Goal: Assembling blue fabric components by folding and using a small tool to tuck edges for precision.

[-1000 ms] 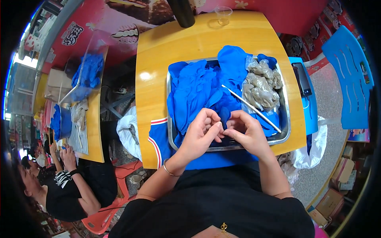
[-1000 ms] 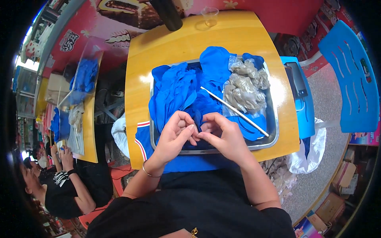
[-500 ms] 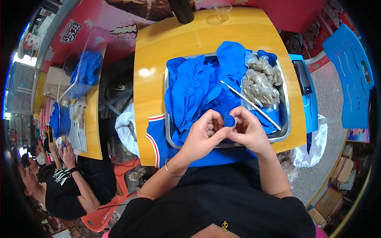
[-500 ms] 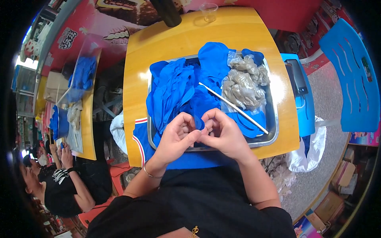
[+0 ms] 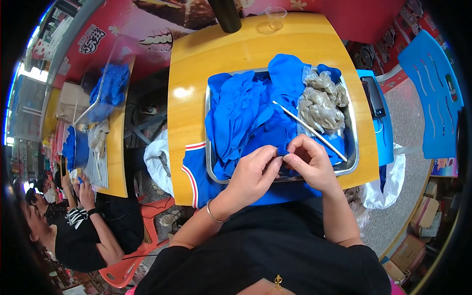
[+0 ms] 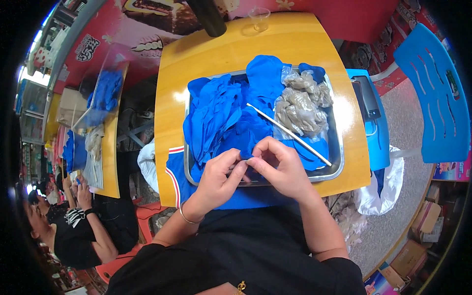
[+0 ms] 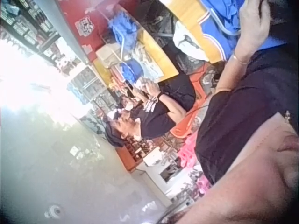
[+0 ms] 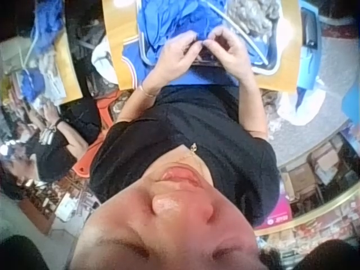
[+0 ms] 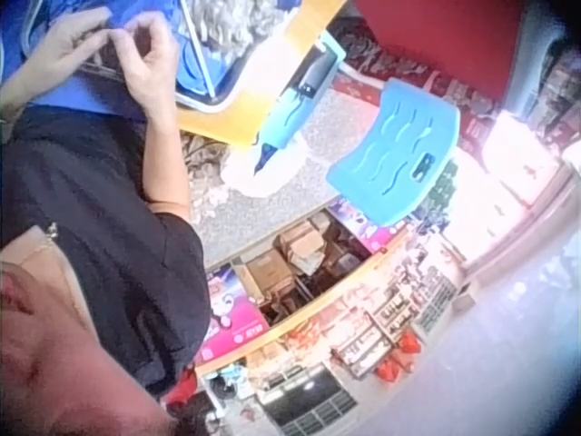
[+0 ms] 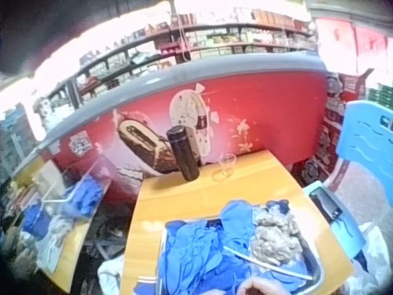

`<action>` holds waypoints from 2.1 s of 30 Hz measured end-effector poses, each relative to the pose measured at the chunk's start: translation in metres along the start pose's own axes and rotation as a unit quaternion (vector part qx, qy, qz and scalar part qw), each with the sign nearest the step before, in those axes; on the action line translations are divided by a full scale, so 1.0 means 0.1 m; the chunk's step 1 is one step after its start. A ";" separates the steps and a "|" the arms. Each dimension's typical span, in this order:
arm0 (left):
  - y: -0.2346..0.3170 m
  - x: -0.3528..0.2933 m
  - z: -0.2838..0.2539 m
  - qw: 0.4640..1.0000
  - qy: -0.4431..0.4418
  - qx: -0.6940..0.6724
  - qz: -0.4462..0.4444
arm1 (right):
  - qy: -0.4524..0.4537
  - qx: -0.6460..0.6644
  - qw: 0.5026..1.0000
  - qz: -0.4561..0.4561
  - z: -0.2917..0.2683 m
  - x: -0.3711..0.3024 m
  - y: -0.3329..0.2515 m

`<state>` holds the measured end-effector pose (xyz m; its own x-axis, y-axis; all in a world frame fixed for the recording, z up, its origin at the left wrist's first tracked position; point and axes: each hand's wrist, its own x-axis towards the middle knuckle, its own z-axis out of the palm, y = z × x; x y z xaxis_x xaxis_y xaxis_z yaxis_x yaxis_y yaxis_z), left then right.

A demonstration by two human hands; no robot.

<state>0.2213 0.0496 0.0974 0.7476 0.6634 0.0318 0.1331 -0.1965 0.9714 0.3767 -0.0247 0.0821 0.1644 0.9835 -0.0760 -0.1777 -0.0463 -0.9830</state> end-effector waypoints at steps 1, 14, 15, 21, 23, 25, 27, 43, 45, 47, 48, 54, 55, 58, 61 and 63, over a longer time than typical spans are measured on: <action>-0.01 0.00 -0.01 1.000 0.001 0.001 0.001 | -0.001 0.000 1.000 -0.001 0.01 0.00 -0.01; -0.01 -0.01 -0.08 0.999 0.035 -0.037 0.011 | -0.017 -0.033 0.997 -0.071 0.06 -0.01 0.01; 0.06 0.00 -0.08 0.999 0.028 0.014 0.027 | 0.001 -0.072 0.993 -0.092 0.07 -0.01 0.02; 0.00 -0.02 -0.13 1.000 0.000 -0.004 -0.006 | 0.022 -0.159 0.979 -0.126 0.12 -0.01 -0.02; 0.02 -0.01 -0.14 0.992 -0.016 -0.112 -0.051 | 0.016 -0.160 0.979 -0.122 0.11 -0.01 -0.02; 0.04 -0.02 -0.15 0.985 -0.013 -0.155 -0.079 | -0.007 -0.102 0.991 -0.088 0.09 -0.01 0.00; 0.03 -0.03 -0.16 0.974 -0.009 -0.198 -0.107 | -0.015 -0.058 0.996 -0.066 0.08 -0.01 0.04; 0.27 0.08 -0.55 0.894 0.132 0.388 0.178 | 0.151 0.200 0.964 -0.085 -0.28 0.04 -0.39; 0.34 0.12 -0.48 0.939 0.126 0.259 0.187 | 0.109 0.193 0.973 -0.067 -0.15 0.08 -0.43; 0.32 0.17 -0.41 0.986 0.056 0.031 0.151 | 0.065 0.213 0.973 -0.066 -0.02 0.11 -0.43; 0.34 0.18 -0.35 0.991 0.046 -0.026 0.122 | 0.051 0.214 0.974 -0.064 0.02 0.11 -0.43; 0.28 0.25 -0.38 0.990 0.027 -0.141 -0.003 | 0.079 0.154 0.983 -0.059 0.14 0.19 -0.47; 0.25 0.29 -0.42 0.992 0.035 -0.117 0.013 | 0.060 0.105 0.991 -0.061 0.14 0.23 -0.50; 0.29 0.45 -0.51 0.994 0.050 -0.091 0.031 | 0.054 -0.026 0.994 -0.089 0.12 0.37 -0.58; 0.42 0.57 -0.56 0.990 0.084 -0.071 0.086 | 0.080 -0.101 0.981 -0.147 0.06 0.51 -0.77; 0.47 0.65 -0.58 0.983 0.101 -0.075 0.134 | 0.078 -0.102 0.976 -0.176 0.06 0.56 -0.91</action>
<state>0.2387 0.1250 0.1585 0.5954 0.7356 0.3231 -0.1603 -0.2854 0.9449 0.3962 0.0358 0.1687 0.3280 0.9072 0.2635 0.1111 0.2399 -0.9644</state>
